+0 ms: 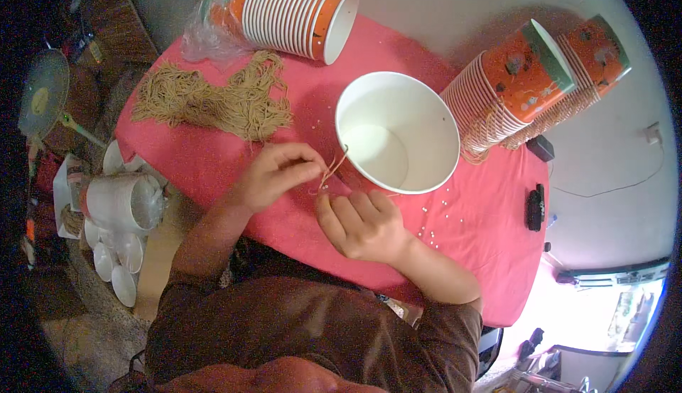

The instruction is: Threading elastic strings through holes in paper cups to assemble them.

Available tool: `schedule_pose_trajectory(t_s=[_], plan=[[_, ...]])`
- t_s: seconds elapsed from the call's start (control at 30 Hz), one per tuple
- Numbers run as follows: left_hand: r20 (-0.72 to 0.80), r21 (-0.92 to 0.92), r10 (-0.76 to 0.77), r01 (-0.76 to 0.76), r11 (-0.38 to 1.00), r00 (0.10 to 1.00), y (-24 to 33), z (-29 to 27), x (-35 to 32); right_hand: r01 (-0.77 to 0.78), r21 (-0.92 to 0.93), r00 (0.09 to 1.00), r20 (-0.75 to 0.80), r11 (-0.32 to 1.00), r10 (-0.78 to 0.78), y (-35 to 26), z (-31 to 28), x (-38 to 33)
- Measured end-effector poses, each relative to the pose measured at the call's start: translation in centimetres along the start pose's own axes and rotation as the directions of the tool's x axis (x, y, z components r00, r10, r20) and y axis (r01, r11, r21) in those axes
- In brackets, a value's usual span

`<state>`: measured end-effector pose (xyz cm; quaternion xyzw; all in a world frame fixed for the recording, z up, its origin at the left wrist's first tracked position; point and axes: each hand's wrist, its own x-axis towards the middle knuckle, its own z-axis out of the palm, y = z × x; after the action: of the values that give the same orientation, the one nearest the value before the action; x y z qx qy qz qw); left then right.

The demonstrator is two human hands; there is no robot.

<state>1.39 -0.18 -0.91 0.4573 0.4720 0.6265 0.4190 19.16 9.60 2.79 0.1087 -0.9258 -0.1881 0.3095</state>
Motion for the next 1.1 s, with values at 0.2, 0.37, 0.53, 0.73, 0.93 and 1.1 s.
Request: schedule_pose_trajectory(t_s=[0.2, 0.37, 0.53, 0.73, 0.93, 1.1], plan=[[0.149, -0.071, -0.162, 0.174, 0.982, 0.975, 0.0, -0.1, 0.1, -0.064, 0.150, 0.998, -0.009, 0.987, 0.067, 0.3, 0.2, -0.4], [0.193, -0.317, -0.212, 0.265, 0.911, 0.958, -1.1, -0.9, 0.0, -0.313, 0.544, 0.943, 0.080, 0.778, 0.324, -0.1, 0.4, -0.9], [0.170, -0.302, -0.136, 0.183, 0.936, 0.976, -1.8, -0.1, 0.0, -0.689, 0.715, 0.666, 0.562, 0.116, 0.490, -1.0, 2.0, -1.1], [0.116, -0.412, -0.203, 0.233, 0.881, 0.972, -2.1, 0.2, -0.5, -0.670, 0.665, 0.548, 0.743, -0.329, 0.385, -0.7, 2.0, -0.7], [0.049, -0.179, -0.088, 0.096, 0.979, 0.995, -2.1, 0.7, -0.9, -0.702, 0.645, 0.522, 0.755, -0.303, 0.398, -0.9, 2.2, -0.9], [0.003, -0.074, -0.084, 0.084, 0.994, 0.996, -2.3, 1.2, -0.8, -0.715, 0.633, 0.506, 0.762, -0.298, 0.405, -0.8, 2.2, -0.8]])
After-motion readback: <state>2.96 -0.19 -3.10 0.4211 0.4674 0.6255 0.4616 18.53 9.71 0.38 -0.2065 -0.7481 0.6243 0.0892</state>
